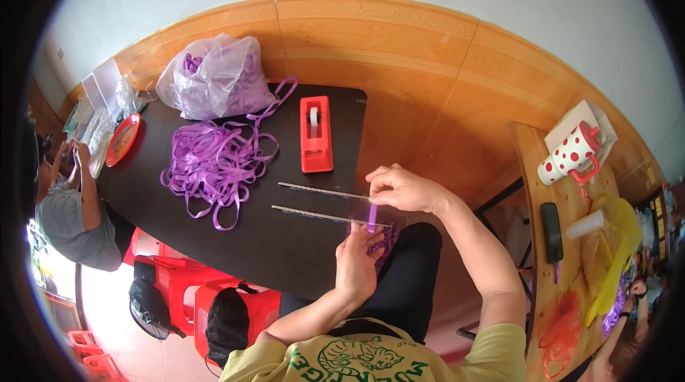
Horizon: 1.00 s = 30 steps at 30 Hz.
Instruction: The person is weaving or wrapping purple ribbons around two metal rods to create a decorative item, using a tape dispenser to secure the ends.
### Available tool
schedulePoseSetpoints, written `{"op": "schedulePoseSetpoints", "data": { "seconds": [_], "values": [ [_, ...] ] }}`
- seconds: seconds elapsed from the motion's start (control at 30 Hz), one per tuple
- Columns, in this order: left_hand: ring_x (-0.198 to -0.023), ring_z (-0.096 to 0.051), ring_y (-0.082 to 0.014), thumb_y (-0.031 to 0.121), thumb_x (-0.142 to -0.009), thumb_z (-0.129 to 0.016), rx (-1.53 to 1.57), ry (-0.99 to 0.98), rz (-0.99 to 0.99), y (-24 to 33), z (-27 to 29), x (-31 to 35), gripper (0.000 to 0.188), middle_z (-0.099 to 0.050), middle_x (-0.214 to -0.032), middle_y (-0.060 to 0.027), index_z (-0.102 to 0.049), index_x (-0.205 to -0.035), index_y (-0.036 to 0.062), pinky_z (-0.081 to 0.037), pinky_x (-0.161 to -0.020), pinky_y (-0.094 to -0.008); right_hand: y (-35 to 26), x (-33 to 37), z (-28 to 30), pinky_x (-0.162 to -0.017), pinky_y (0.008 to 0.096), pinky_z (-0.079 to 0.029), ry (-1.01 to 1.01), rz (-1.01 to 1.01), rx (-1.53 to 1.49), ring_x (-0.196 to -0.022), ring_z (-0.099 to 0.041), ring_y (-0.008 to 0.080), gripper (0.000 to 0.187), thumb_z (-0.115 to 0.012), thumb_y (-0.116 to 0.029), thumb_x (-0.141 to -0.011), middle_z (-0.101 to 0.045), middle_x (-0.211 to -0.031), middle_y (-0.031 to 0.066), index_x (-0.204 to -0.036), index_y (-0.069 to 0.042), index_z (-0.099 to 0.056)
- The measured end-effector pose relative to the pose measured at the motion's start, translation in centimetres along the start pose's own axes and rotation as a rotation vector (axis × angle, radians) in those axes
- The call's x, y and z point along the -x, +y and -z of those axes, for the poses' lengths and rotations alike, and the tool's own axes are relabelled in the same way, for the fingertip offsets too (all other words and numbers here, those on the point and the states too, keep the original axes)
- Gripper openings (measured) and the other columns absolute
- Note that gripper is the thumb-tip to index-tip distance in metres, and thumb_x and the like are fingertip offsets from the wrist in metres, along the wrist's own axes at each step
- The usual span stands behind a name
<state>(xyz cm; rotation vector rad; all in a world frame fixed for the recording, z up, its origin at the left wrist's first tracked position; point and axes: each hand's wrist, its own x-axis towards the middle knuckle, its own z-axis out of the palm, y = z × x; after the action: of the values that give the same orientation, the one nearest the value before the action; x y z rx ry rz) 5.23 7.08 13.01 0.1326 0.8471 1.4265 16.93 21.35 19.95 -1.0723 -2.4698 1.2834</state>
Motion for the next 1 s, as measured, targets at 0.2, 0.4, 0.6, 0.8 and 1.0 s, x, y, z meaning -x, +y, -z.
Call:
{"op": "schedulePoseSetpoints", "data": {
  "seconds": [0.2, 0.4, 0.6, 0.8, 1.0],
  "values": [
    [-0.090, -0.058, -0.0120, 0.036, -0.096, -0.051, -0.017, -0.003, -0.056, -0.7, -0.1, -0.2, 0.031, -0.066, -0.098, -0.0042, -0.062, -0.097, 0.0081, -0.041, -0.072, -0.0271, 1.7, 0.8, -0.5, -0.104, 0.0402, -0.028, -0.090, 0.007, 0.080, -0.122, -0.036, 0.0287, 0.015, -0.063, -0.020, -0.085, -0.050, -0.131, 0.0146, -0.084, -0.005, -0.065],
    [-0.084, -0.060, -0.0118, 0.036, -0.094, -0.055, 0.009, 0.073, -0.147, -1.7, -0.9, -0.3, 0.030, -0.065, -0.091, -0.0044, -0.061, -0.092, 0.0066, -0.042, -0.069, -0.0261, 2.6, 0.6, -1.0, -0.102, 0.0405, -0.029, -0.059, 0.022, 0.066, -0.119, -0.037, 0.0286, 0.015, -0.064, -0.019, -0.084, -0.053, -0.124, 0.0138, -0.082, -0.004, -0.064],
    [-0.083, -0.061, -0.0113, 0.034, -0.093, -0.056, 0.049, 0.111, -0.199, -1.8, -1.5, -0.6, 0.028, -0.064, -0.085, -0.0034, -0.059, -0.087, 0.0070, -0.043, -0.068, -0.0256, 3.4, 0.2, -1.6, -0.098, 0.0393, -0.032, -0.035, -0.002, 0.026, -0.114, -0.042, 0.0281, 0.015, -0.065, -0.018, -0.080, -0.059, -0.112, 0.0122, -0.077, -0.004, -0.063],
    [-0.083, -0.061, -0.0110, 0.033, -0.094, -0.056, 0.050, 0.088, -0.213, -2.0, -1.1, -0.7, 0.026, -0.064, -0.085, -0.0024, -0.059, -0.086, 0.0082, -0.043, -0.069, -0.0262, 3.0, 0.2, -2.3, -0.096, 0.0459, -0.032, 0.051, -0.046, 0.080, -0.112, -0.045, 0.0270, 0.020, -0.067, -0.021, -0.076, -0.062, -0.106, 0.0099, -0.068, -0.005, -0.060],
    [-0.084, -0.061, -0.0110, 0.032, -0.094, -0.055, 0.059, 0.066, -0.214, -2.0, -1.1, -0.7, 0.026, -0.064, -0.085, -0.0029, -0.060, -0.087, 0.0079, -0.043, -0.069, -0.0257, 2.5, 0.0, -3.2, -0.088, 0.0433, -0.038, 0.185, -0.056, 0.137, -0.102, -0.054, 0.0255, 0.023, -0.069, -0.021, -0.073, -0.065, -0.098, 0.0103, -0.061, -0.005, -0.058]
  ]
}}
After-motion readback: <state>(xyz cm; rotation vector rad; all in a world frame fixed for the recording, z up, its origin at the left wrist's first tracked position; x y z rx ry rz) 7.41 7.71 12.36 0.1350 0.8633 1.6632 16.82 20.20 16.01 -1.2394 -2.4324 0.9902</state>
